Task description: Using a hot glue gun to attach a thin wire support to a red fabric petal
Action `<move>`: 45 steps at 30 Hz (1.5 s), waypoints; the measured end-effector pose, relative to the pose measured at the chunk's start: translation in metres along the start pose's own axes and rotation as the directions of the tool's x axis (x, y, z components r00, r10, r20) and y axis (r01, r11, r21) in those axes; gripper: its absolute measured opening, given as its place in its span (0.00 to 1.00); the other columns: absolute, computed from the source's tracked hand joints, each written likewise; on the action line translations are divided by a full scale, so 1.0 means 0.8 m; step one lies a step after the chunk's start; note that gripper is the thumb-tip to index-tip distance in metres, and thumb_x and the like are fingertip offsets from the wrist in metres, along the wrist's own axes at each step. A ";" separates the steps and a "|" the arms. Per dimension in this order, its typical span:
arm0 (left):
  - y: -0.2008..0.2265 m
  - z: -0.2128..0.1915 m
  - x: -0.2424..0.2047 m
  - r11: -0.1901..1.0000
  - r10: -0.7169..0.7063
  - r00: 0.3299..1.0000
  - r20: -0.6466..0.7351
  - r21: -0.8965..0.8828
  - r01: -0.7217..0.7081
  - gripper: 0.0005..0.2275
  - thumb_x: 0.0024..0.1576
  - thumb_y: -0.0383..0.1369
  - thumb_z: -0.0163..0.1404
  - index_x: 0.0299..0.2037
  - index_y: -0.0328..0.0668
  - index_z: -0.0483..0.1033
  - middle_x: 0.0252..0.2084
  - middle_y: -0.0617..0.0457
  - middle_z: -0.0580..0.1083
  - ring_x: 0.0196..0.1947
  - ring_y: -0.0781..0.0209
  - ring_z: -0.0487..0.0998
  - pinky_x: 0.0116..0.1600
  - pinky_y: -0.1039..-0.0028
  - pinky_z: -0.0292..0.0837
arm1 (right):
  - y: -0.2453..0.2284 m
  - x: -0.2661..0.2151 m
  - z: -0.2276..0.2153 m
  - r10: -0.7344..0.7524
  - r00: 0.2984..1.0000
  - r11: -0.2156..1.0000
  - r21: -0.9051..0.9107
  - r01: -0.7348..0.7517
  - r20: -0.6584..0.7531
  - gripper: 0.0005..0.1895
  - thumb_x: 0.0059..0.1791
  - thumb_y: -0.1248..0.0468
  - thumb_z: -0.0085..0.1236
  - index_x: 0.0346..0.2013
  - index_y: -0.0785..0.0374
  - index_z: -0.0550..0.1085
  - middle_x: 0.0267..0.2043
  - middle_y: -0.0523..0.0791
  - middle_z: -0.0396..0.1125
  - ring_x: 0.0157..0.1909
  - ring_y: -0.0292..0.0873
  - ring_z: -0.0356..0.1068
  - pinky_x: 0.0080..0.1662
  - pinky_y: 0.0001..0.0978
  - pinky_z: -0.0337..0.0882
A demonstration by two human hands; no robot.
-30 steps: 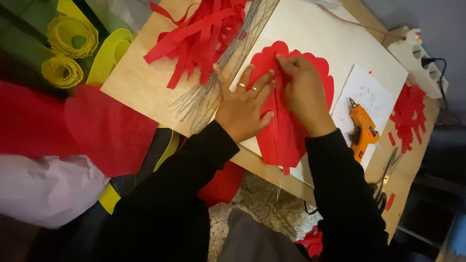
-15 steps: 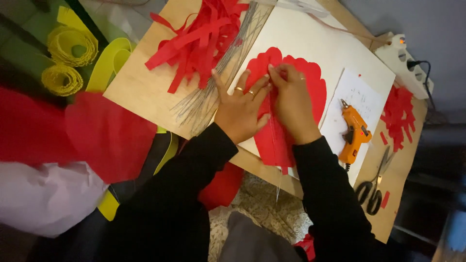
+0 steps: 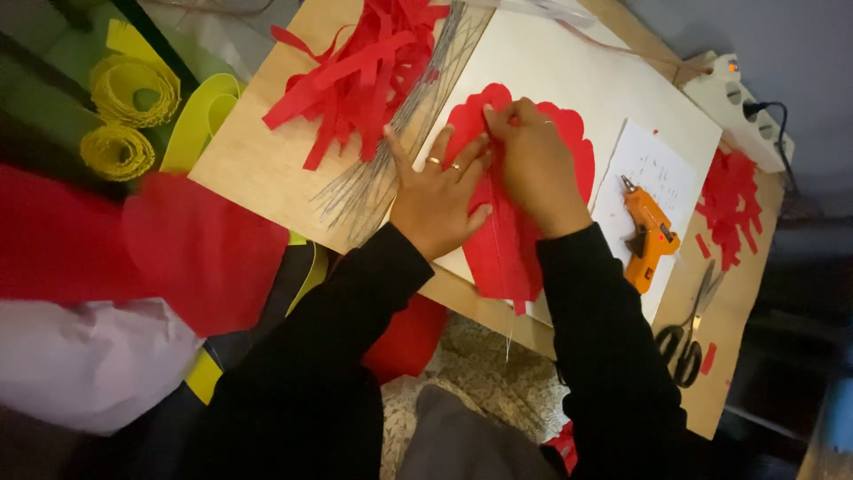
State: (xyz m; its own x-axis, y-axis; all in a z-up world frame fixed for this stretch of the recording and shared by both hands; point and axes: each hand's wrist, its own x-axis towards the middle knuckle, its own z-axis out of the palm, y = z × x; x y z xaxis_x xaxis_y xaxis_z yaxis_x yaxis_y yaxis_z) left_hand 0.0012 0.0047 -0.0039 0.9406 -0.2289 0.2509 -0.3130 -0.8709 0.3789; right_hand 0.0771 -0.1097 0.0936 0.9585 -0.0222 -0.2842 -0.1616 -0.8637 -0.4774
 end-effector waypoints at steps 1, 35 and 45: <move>0.000 0.001 -0.003 1.000 0.003 1.000 0.004 0.003 -0.003 0.29 0.58 0.53 0.44 0.69 0.54 0.65 0.74 0.58 0.62 0.76 0.41 0.52 0.64 0.12 0.22 | 0.003 -0.005 0.004 0.003 1.000 1.000 0.005 -0.003 0.000 0.23 0.56 0.36 0.44 0.47 0.48 0.74 0.49 0.48 0.71 0.54 0.57 0.73 0.54 0.49 0.68; 0.032 -0.024 -0.054 0.973 0.145 0.989 -0.024 -0.177 -0.147 0.17 0.61 0.41 0.54 0.56 0.44 0.76 0.61 0.46 0.74 0.65 0.46 0.71 0.67 0.18 0.34 | 0.162 -0.179 -0.004 -0.258 0.966 0.927 -0.290 0.239 -0.031 0.17 0.51 0.49 0.62 0.41 0.59 0.78 0.34 0.49 0.74 0.41 0.53 0.77 0.40 0.45 0.75; -0.012 -0.099 -0.020 0.574 -0.159 0.929 -0.335 -0.797 -0.189 0.13 0.60 0.38 0.55 0.50 0.41 0.79 0.23 0.53 0.70 0.15 0.65 0.62 0.21 0.78 0.61 | 0.158 -0.173 -0.005 -0.196 0.980 0.945 -0.260 0.200 0.040 0.11 0.52 0.52 0.59 0.37 0.54 0.80 0.31 0.45 0.75 0.39 0.52 0.77 0.40 0.43 0.74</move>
State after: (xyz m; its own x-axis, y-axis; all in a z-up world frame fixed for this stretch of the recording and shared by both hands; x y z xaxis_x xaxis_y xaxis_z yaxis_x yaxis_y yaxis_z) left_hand -0.0211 0.0509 0.0591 0.8791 0.0712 0.4713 -0.4628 -0.1098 0.8797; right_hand -0.0747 -0.2179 0.0759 0.9614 0.1677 -0.2181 0.0998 -0.9514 -0.2915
